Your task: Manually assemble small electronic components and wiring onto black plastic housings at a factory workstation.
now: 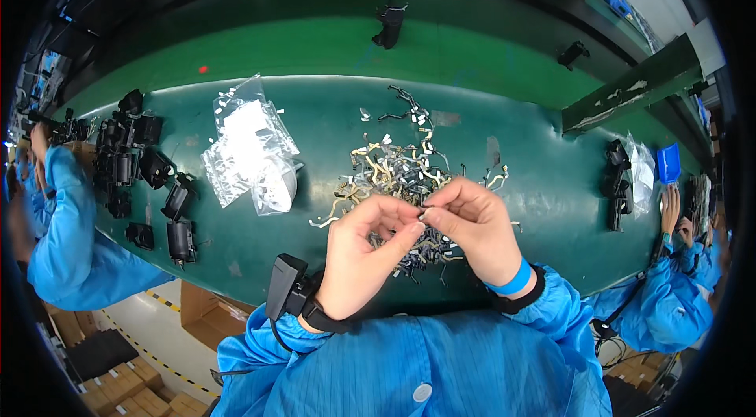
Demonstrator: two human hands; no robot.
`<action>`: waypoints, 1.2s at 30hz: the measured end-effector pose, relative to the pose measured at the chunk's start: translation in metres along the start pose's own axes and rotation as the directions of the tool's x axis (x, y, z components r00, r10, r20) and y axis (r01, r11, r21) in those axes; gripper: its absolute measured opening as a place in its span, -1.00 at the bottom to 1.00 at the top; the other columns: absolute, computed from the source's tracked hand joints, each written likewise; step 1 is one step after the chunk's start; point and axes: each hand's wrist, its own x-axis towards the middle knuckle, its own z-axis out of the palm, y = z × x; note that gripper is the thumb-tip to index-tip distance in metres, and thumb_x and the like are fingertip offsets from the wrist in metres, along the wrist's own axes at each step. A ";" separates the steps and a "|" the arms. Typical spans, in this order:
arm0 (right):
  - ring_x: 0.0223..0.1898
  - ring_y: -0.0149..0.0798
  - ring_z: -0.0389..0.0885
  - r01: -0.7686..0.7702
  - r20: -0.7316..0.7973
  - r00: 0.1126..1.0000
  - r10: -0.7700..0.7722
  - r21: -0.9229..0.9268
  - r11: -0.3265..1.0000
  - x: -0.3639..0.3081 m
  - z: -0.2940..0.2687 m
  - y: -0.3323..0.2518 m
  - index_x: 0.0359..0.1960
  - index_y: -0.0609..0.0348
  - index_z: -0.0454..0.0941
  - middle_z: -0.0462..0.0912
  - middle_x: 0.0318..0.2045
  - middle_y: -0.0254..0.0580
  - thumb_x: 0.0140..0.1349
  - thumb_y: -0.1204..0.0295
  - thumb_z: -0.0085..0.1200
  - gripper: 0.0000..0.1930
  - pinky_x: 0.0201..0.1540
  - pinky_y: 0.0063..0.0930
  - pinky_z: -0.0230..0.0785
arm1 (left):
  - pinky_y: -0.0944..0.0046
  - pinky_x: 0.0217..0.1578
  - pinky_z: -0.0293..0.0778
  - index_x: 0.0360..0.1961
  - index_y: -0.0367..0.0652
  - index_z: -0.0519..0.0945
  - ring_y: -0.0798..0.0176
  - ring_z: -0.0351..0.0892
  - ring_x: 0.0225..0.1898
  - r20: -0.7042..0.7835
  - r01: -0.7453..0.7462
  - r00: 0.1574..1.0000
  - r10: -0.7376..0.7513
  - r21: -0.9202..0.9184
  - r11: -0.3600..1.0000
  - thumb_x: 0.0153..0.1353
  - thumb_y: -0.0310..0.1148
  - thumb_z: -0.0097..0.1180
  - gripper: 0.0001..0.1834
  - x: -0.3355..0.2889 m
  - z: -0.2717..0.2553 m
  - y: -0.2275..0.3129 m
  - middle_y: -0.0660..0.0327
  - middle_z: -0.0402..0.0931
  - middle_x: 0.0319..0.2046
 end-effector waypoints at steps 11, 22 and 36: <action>-0.37 -0.52 0.54 0.110 0.029 0.994 -0.106 -0.346 0.932 -0.016 0.000 0.007 -0.31 0.24 0.56 0.60 -0.44 -0.34 0.16 0.56 0.19 -0.91 -0.26 -0.57 0.40 | 0.51 -0.36 0.40 -0.34 -0.27 0.60 0.59 0.44 -0.44 0.003 0.016 1.000 -0.016 0.032 0.999 0.18 -0.56 0.21 -0.97 -0.008 -0.003 0.004 0.36 0.57 -0.46; -0.41 -0.52 0.48 0.174 0.016 0.984 -0.178 -0.316 0.933 -0.016 0.000 0.009 -0.36 0.26 0.50 0.53 -0.50 -0.36 0.15 0.59 0.17 -0.91 -0.28 -0.57 0.38 | 0.43 -0.27 0.47 -0.29 -0.34 0.62 0.46 0.55 -0.35 -0.046 -0.125 0.989 0.142 0.263 0.957 0.13 -0.64 0.21 -0.89 -0.010 0.005 0.011 0.23 0.63 -0.38; -0.48 -0.48 0.53 0.232 0.033 0.969 -0.246 -0.478 0.847 -0.016 0.011 0.005 -0.42 0.25 0.48 0.55 -0.56 -0.29 0.12 0.56 0.19 -0.89 -0.37 -0.54 0.39 | 0.25 -0.42 0.44 -0.45 -0.16 0.58 0.15 0.60 -0.46 0.020 -0.410 0.861 0.509 0.618 0.670 -0.15 -0.63 0.29 -0.79 -0.008 -0.005 0.012 0.21 0.58 -0.49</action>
